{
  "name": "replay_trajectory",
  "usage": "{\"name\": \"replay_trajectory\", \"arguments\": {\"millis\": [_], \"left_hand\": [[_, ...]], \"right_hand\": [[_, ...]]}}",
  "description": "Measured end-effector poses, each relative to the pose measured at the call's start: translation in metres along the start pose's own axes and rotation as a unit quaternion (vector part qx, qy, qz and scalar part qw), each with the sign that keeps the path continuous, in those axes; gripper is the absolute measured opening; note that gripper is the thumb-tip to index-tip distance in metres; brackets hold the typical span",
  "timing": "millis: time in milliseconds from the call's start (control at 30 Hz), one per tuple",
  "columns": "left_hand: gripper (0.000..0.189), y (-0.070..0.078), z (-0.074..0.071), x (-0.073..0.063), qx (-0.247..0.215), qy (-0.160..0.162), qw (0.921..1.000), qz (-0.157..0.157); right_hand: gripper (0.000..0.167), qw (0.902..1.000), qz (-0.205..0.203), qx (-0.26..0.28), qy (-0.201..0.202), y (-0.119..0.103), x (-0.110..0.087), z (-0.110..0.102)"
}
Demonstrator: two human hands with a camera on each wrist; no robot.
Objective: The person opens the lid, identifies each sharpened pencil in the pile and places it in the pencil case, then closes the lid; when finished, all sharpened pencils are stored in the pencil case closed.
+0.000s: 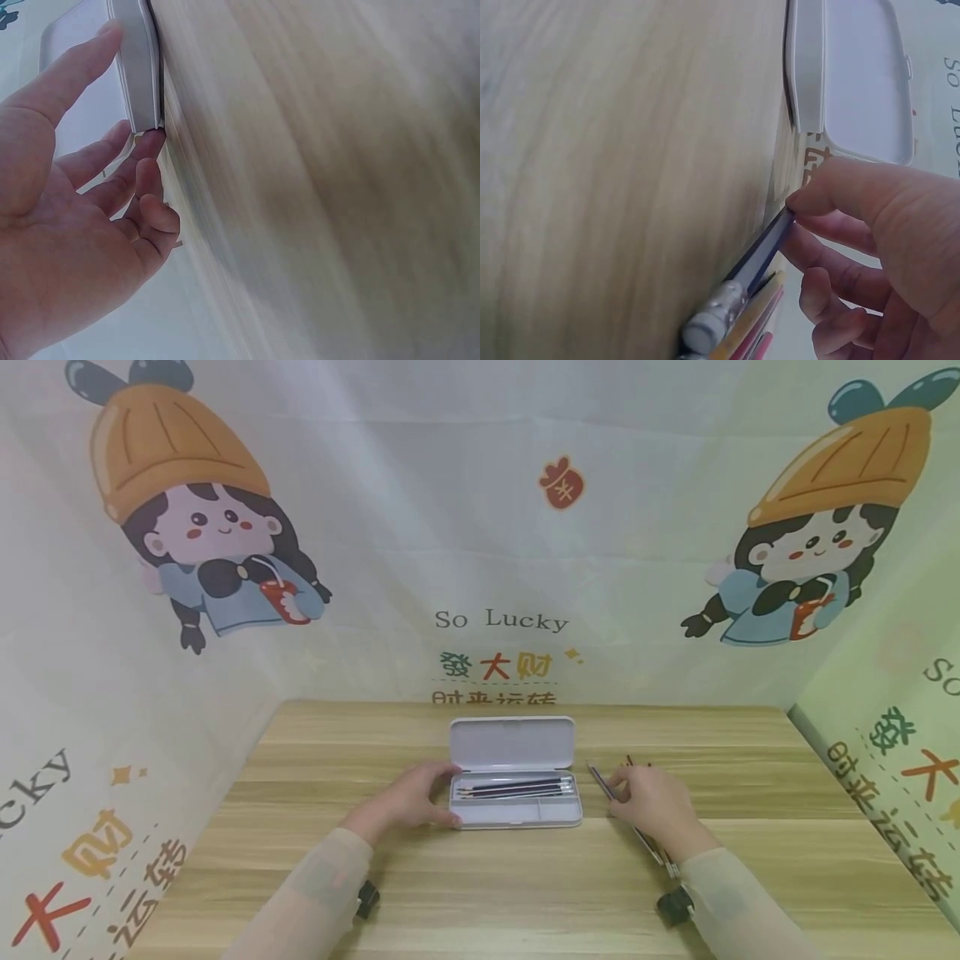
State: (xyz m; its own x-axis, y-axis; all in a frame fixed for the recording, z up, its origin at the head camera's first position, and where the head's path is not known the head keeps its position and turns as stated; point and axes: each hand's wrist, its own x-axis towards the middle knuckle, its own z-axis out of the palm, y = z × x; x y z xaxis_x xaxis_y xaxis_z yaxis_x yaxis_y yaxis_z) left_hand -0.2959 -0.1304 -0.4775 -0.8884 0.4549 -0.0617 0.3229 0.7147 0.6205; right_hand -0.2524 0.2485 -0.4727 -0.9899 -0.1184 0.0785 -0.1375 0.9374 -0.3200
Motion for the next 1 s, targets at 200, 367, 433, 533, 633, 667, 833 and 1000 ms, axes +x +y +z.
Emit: {"name": "replay_trajectory", "arguments": {"millis": [200, 367, 433, 533, 633, 667, 833, 1000], "left_hand": [[0.083, 0.001, 0.000, -0.001, -0.012, -0.003, 0.9999, -0.003], [0.084, 0.001, 0.000, -0.001, -0.009, -0.001, 1.0000, -0.002], [0.084, 0.001, 0.000, -0.001, -0.008, -0.001, 1.0000, -0.001], [0.084, 0.000, 0.000, 0.000, -0.007, -0.004, 1.0000, -0.004], [0.084, -0.001, -0.001, 0.000, -0.005, -0.001, 1.0000, -0.004], [0.083, -0.001, -0.001, 0.000, -0.004, 0.000, 1.0000, -0.003], [0.084, -0.001, -0.001, 0.000, -0.003, 0.001, 1.0000, 0.002], [0.083, -0.001, 0.000, 0.001, -0.001, -0.001, 1.0000, 0.003]], "right_hand": [[0.034, 0.9999, 0.006, 0.012, -0.002, -0.001, -0.003, -0.005], [0.038, 0.9997, 0.010, 0.020, 0.003, -0.005, -0.006, -0.013], [0.037, 0.9997, 0.006, 0.021, 0.010, -0.007, -0.008, -0.015], [0.035, 0.9996, -0.002, 0.021, 0.019, -0.010, -0.011, -0.018], [0.031, 0.9994, -0.013, 0.016, 0.028, -0.012, -0.013, -0.020], [0.030, 0.9993, -0.015, 0.014, 0.030, -0.013, -0.013, -0.020], [0.022, 0.9984, -0.037, 0.010, 0.041, -0.014, -0.013, -0.016], [0.017, 0.9964, -0.070, 0.022, 0.043, -0.018, -0.010, -0.011]]}}
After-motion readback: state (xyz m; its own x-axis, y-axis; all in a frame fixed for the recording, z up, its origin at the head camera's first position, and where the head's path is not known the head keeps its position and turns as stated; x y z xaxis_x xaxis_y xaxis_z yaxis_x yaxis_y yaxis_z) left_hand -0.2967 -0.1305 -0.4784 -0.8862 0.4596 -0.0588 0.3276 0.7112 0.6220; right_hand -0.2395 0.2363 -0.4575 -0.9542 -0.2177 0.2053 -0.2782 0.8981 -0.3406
